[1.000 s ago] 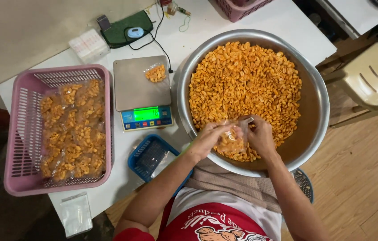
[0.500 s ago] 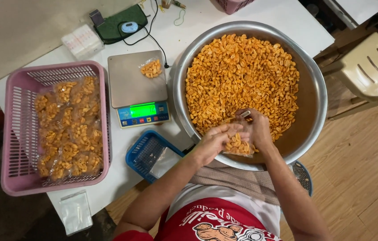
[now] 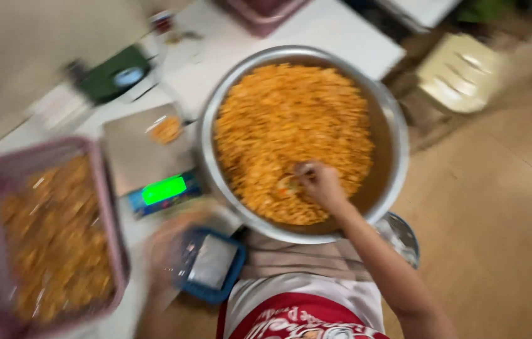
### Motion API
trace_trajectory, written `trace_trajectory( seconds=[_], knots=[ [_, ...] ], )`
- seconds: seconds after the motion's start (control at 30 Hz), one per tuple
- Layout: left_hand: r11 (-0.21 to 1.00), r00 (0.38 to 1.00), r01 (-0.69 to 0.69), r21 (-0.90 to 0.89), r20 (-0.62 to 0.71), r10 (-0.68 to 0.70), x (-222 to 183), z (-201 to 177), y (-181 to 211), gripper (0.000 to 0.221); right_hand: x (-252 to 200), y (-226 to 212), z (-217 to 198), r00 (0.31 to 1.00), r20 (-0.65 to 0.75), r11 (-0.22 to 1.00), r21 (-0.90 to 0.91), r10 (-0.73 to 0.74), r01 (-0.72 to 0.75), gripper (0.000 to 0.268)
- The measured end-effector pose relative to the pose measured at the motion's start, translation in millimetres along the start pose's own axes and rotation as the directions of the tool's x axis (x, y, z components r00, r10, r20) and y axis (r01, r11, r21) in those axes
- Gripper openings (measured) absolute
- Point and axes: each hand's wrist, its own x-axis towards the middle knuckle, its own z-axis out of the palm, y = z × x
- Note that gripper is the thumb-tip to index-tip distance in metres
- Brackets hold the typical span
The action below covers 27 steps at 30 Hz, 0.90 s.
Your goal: Manually portioning and packing snacks from a large bowl into individual plastic bags using a scoop and a digital scale.
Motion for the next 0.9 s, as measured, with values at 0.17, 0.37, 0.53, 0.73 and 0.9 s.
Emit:
trace_trajectory(
  seconds=[0.17, 0.37, 0.53, 0.73, 0.9],
  knots=[
    [0.714, 0.951, -0.282, 0.641, 0.086, 0.298, -33, -107, 41, 0.050, -3, 9, 9, 0.993, -0.083, 0.997, 0.007, -0.080, 0.080, 0.006],
    [-0.108, 0.731, -0.242, 0.964, 0.254, 0.633, -81, -216, 5, 0.050, 37, -63, -13, 0.975, 0.036, 0.972, -0.082, -0.218, 0.220, 0.017],
    [-0.691, 0.578, 0.242, 0.682, 0.471, 0.667, -73, -187, -41, 0.052, 123, -106, -12, 0.757, -0.196, 0.779, -0.232, -0.624, 0.582, 0.017],
    [0.077, 0.952, 0.306, 0.949, -0.307, 0.008, -30, -118, -101, 0.067, 134, -100, 53, 0.774, 0.053, 0.718, -0.338, -0.631, 0.609, 0.024],
    [0.208, 0.947, 0.314, 0.927, -0.321, 0.003, -31, -115, -91, 0.028, 64, -101, 27, 0.707, 0.360, 0.773, 0.071, -0.609, 0.630, 0.023]
  ],
)
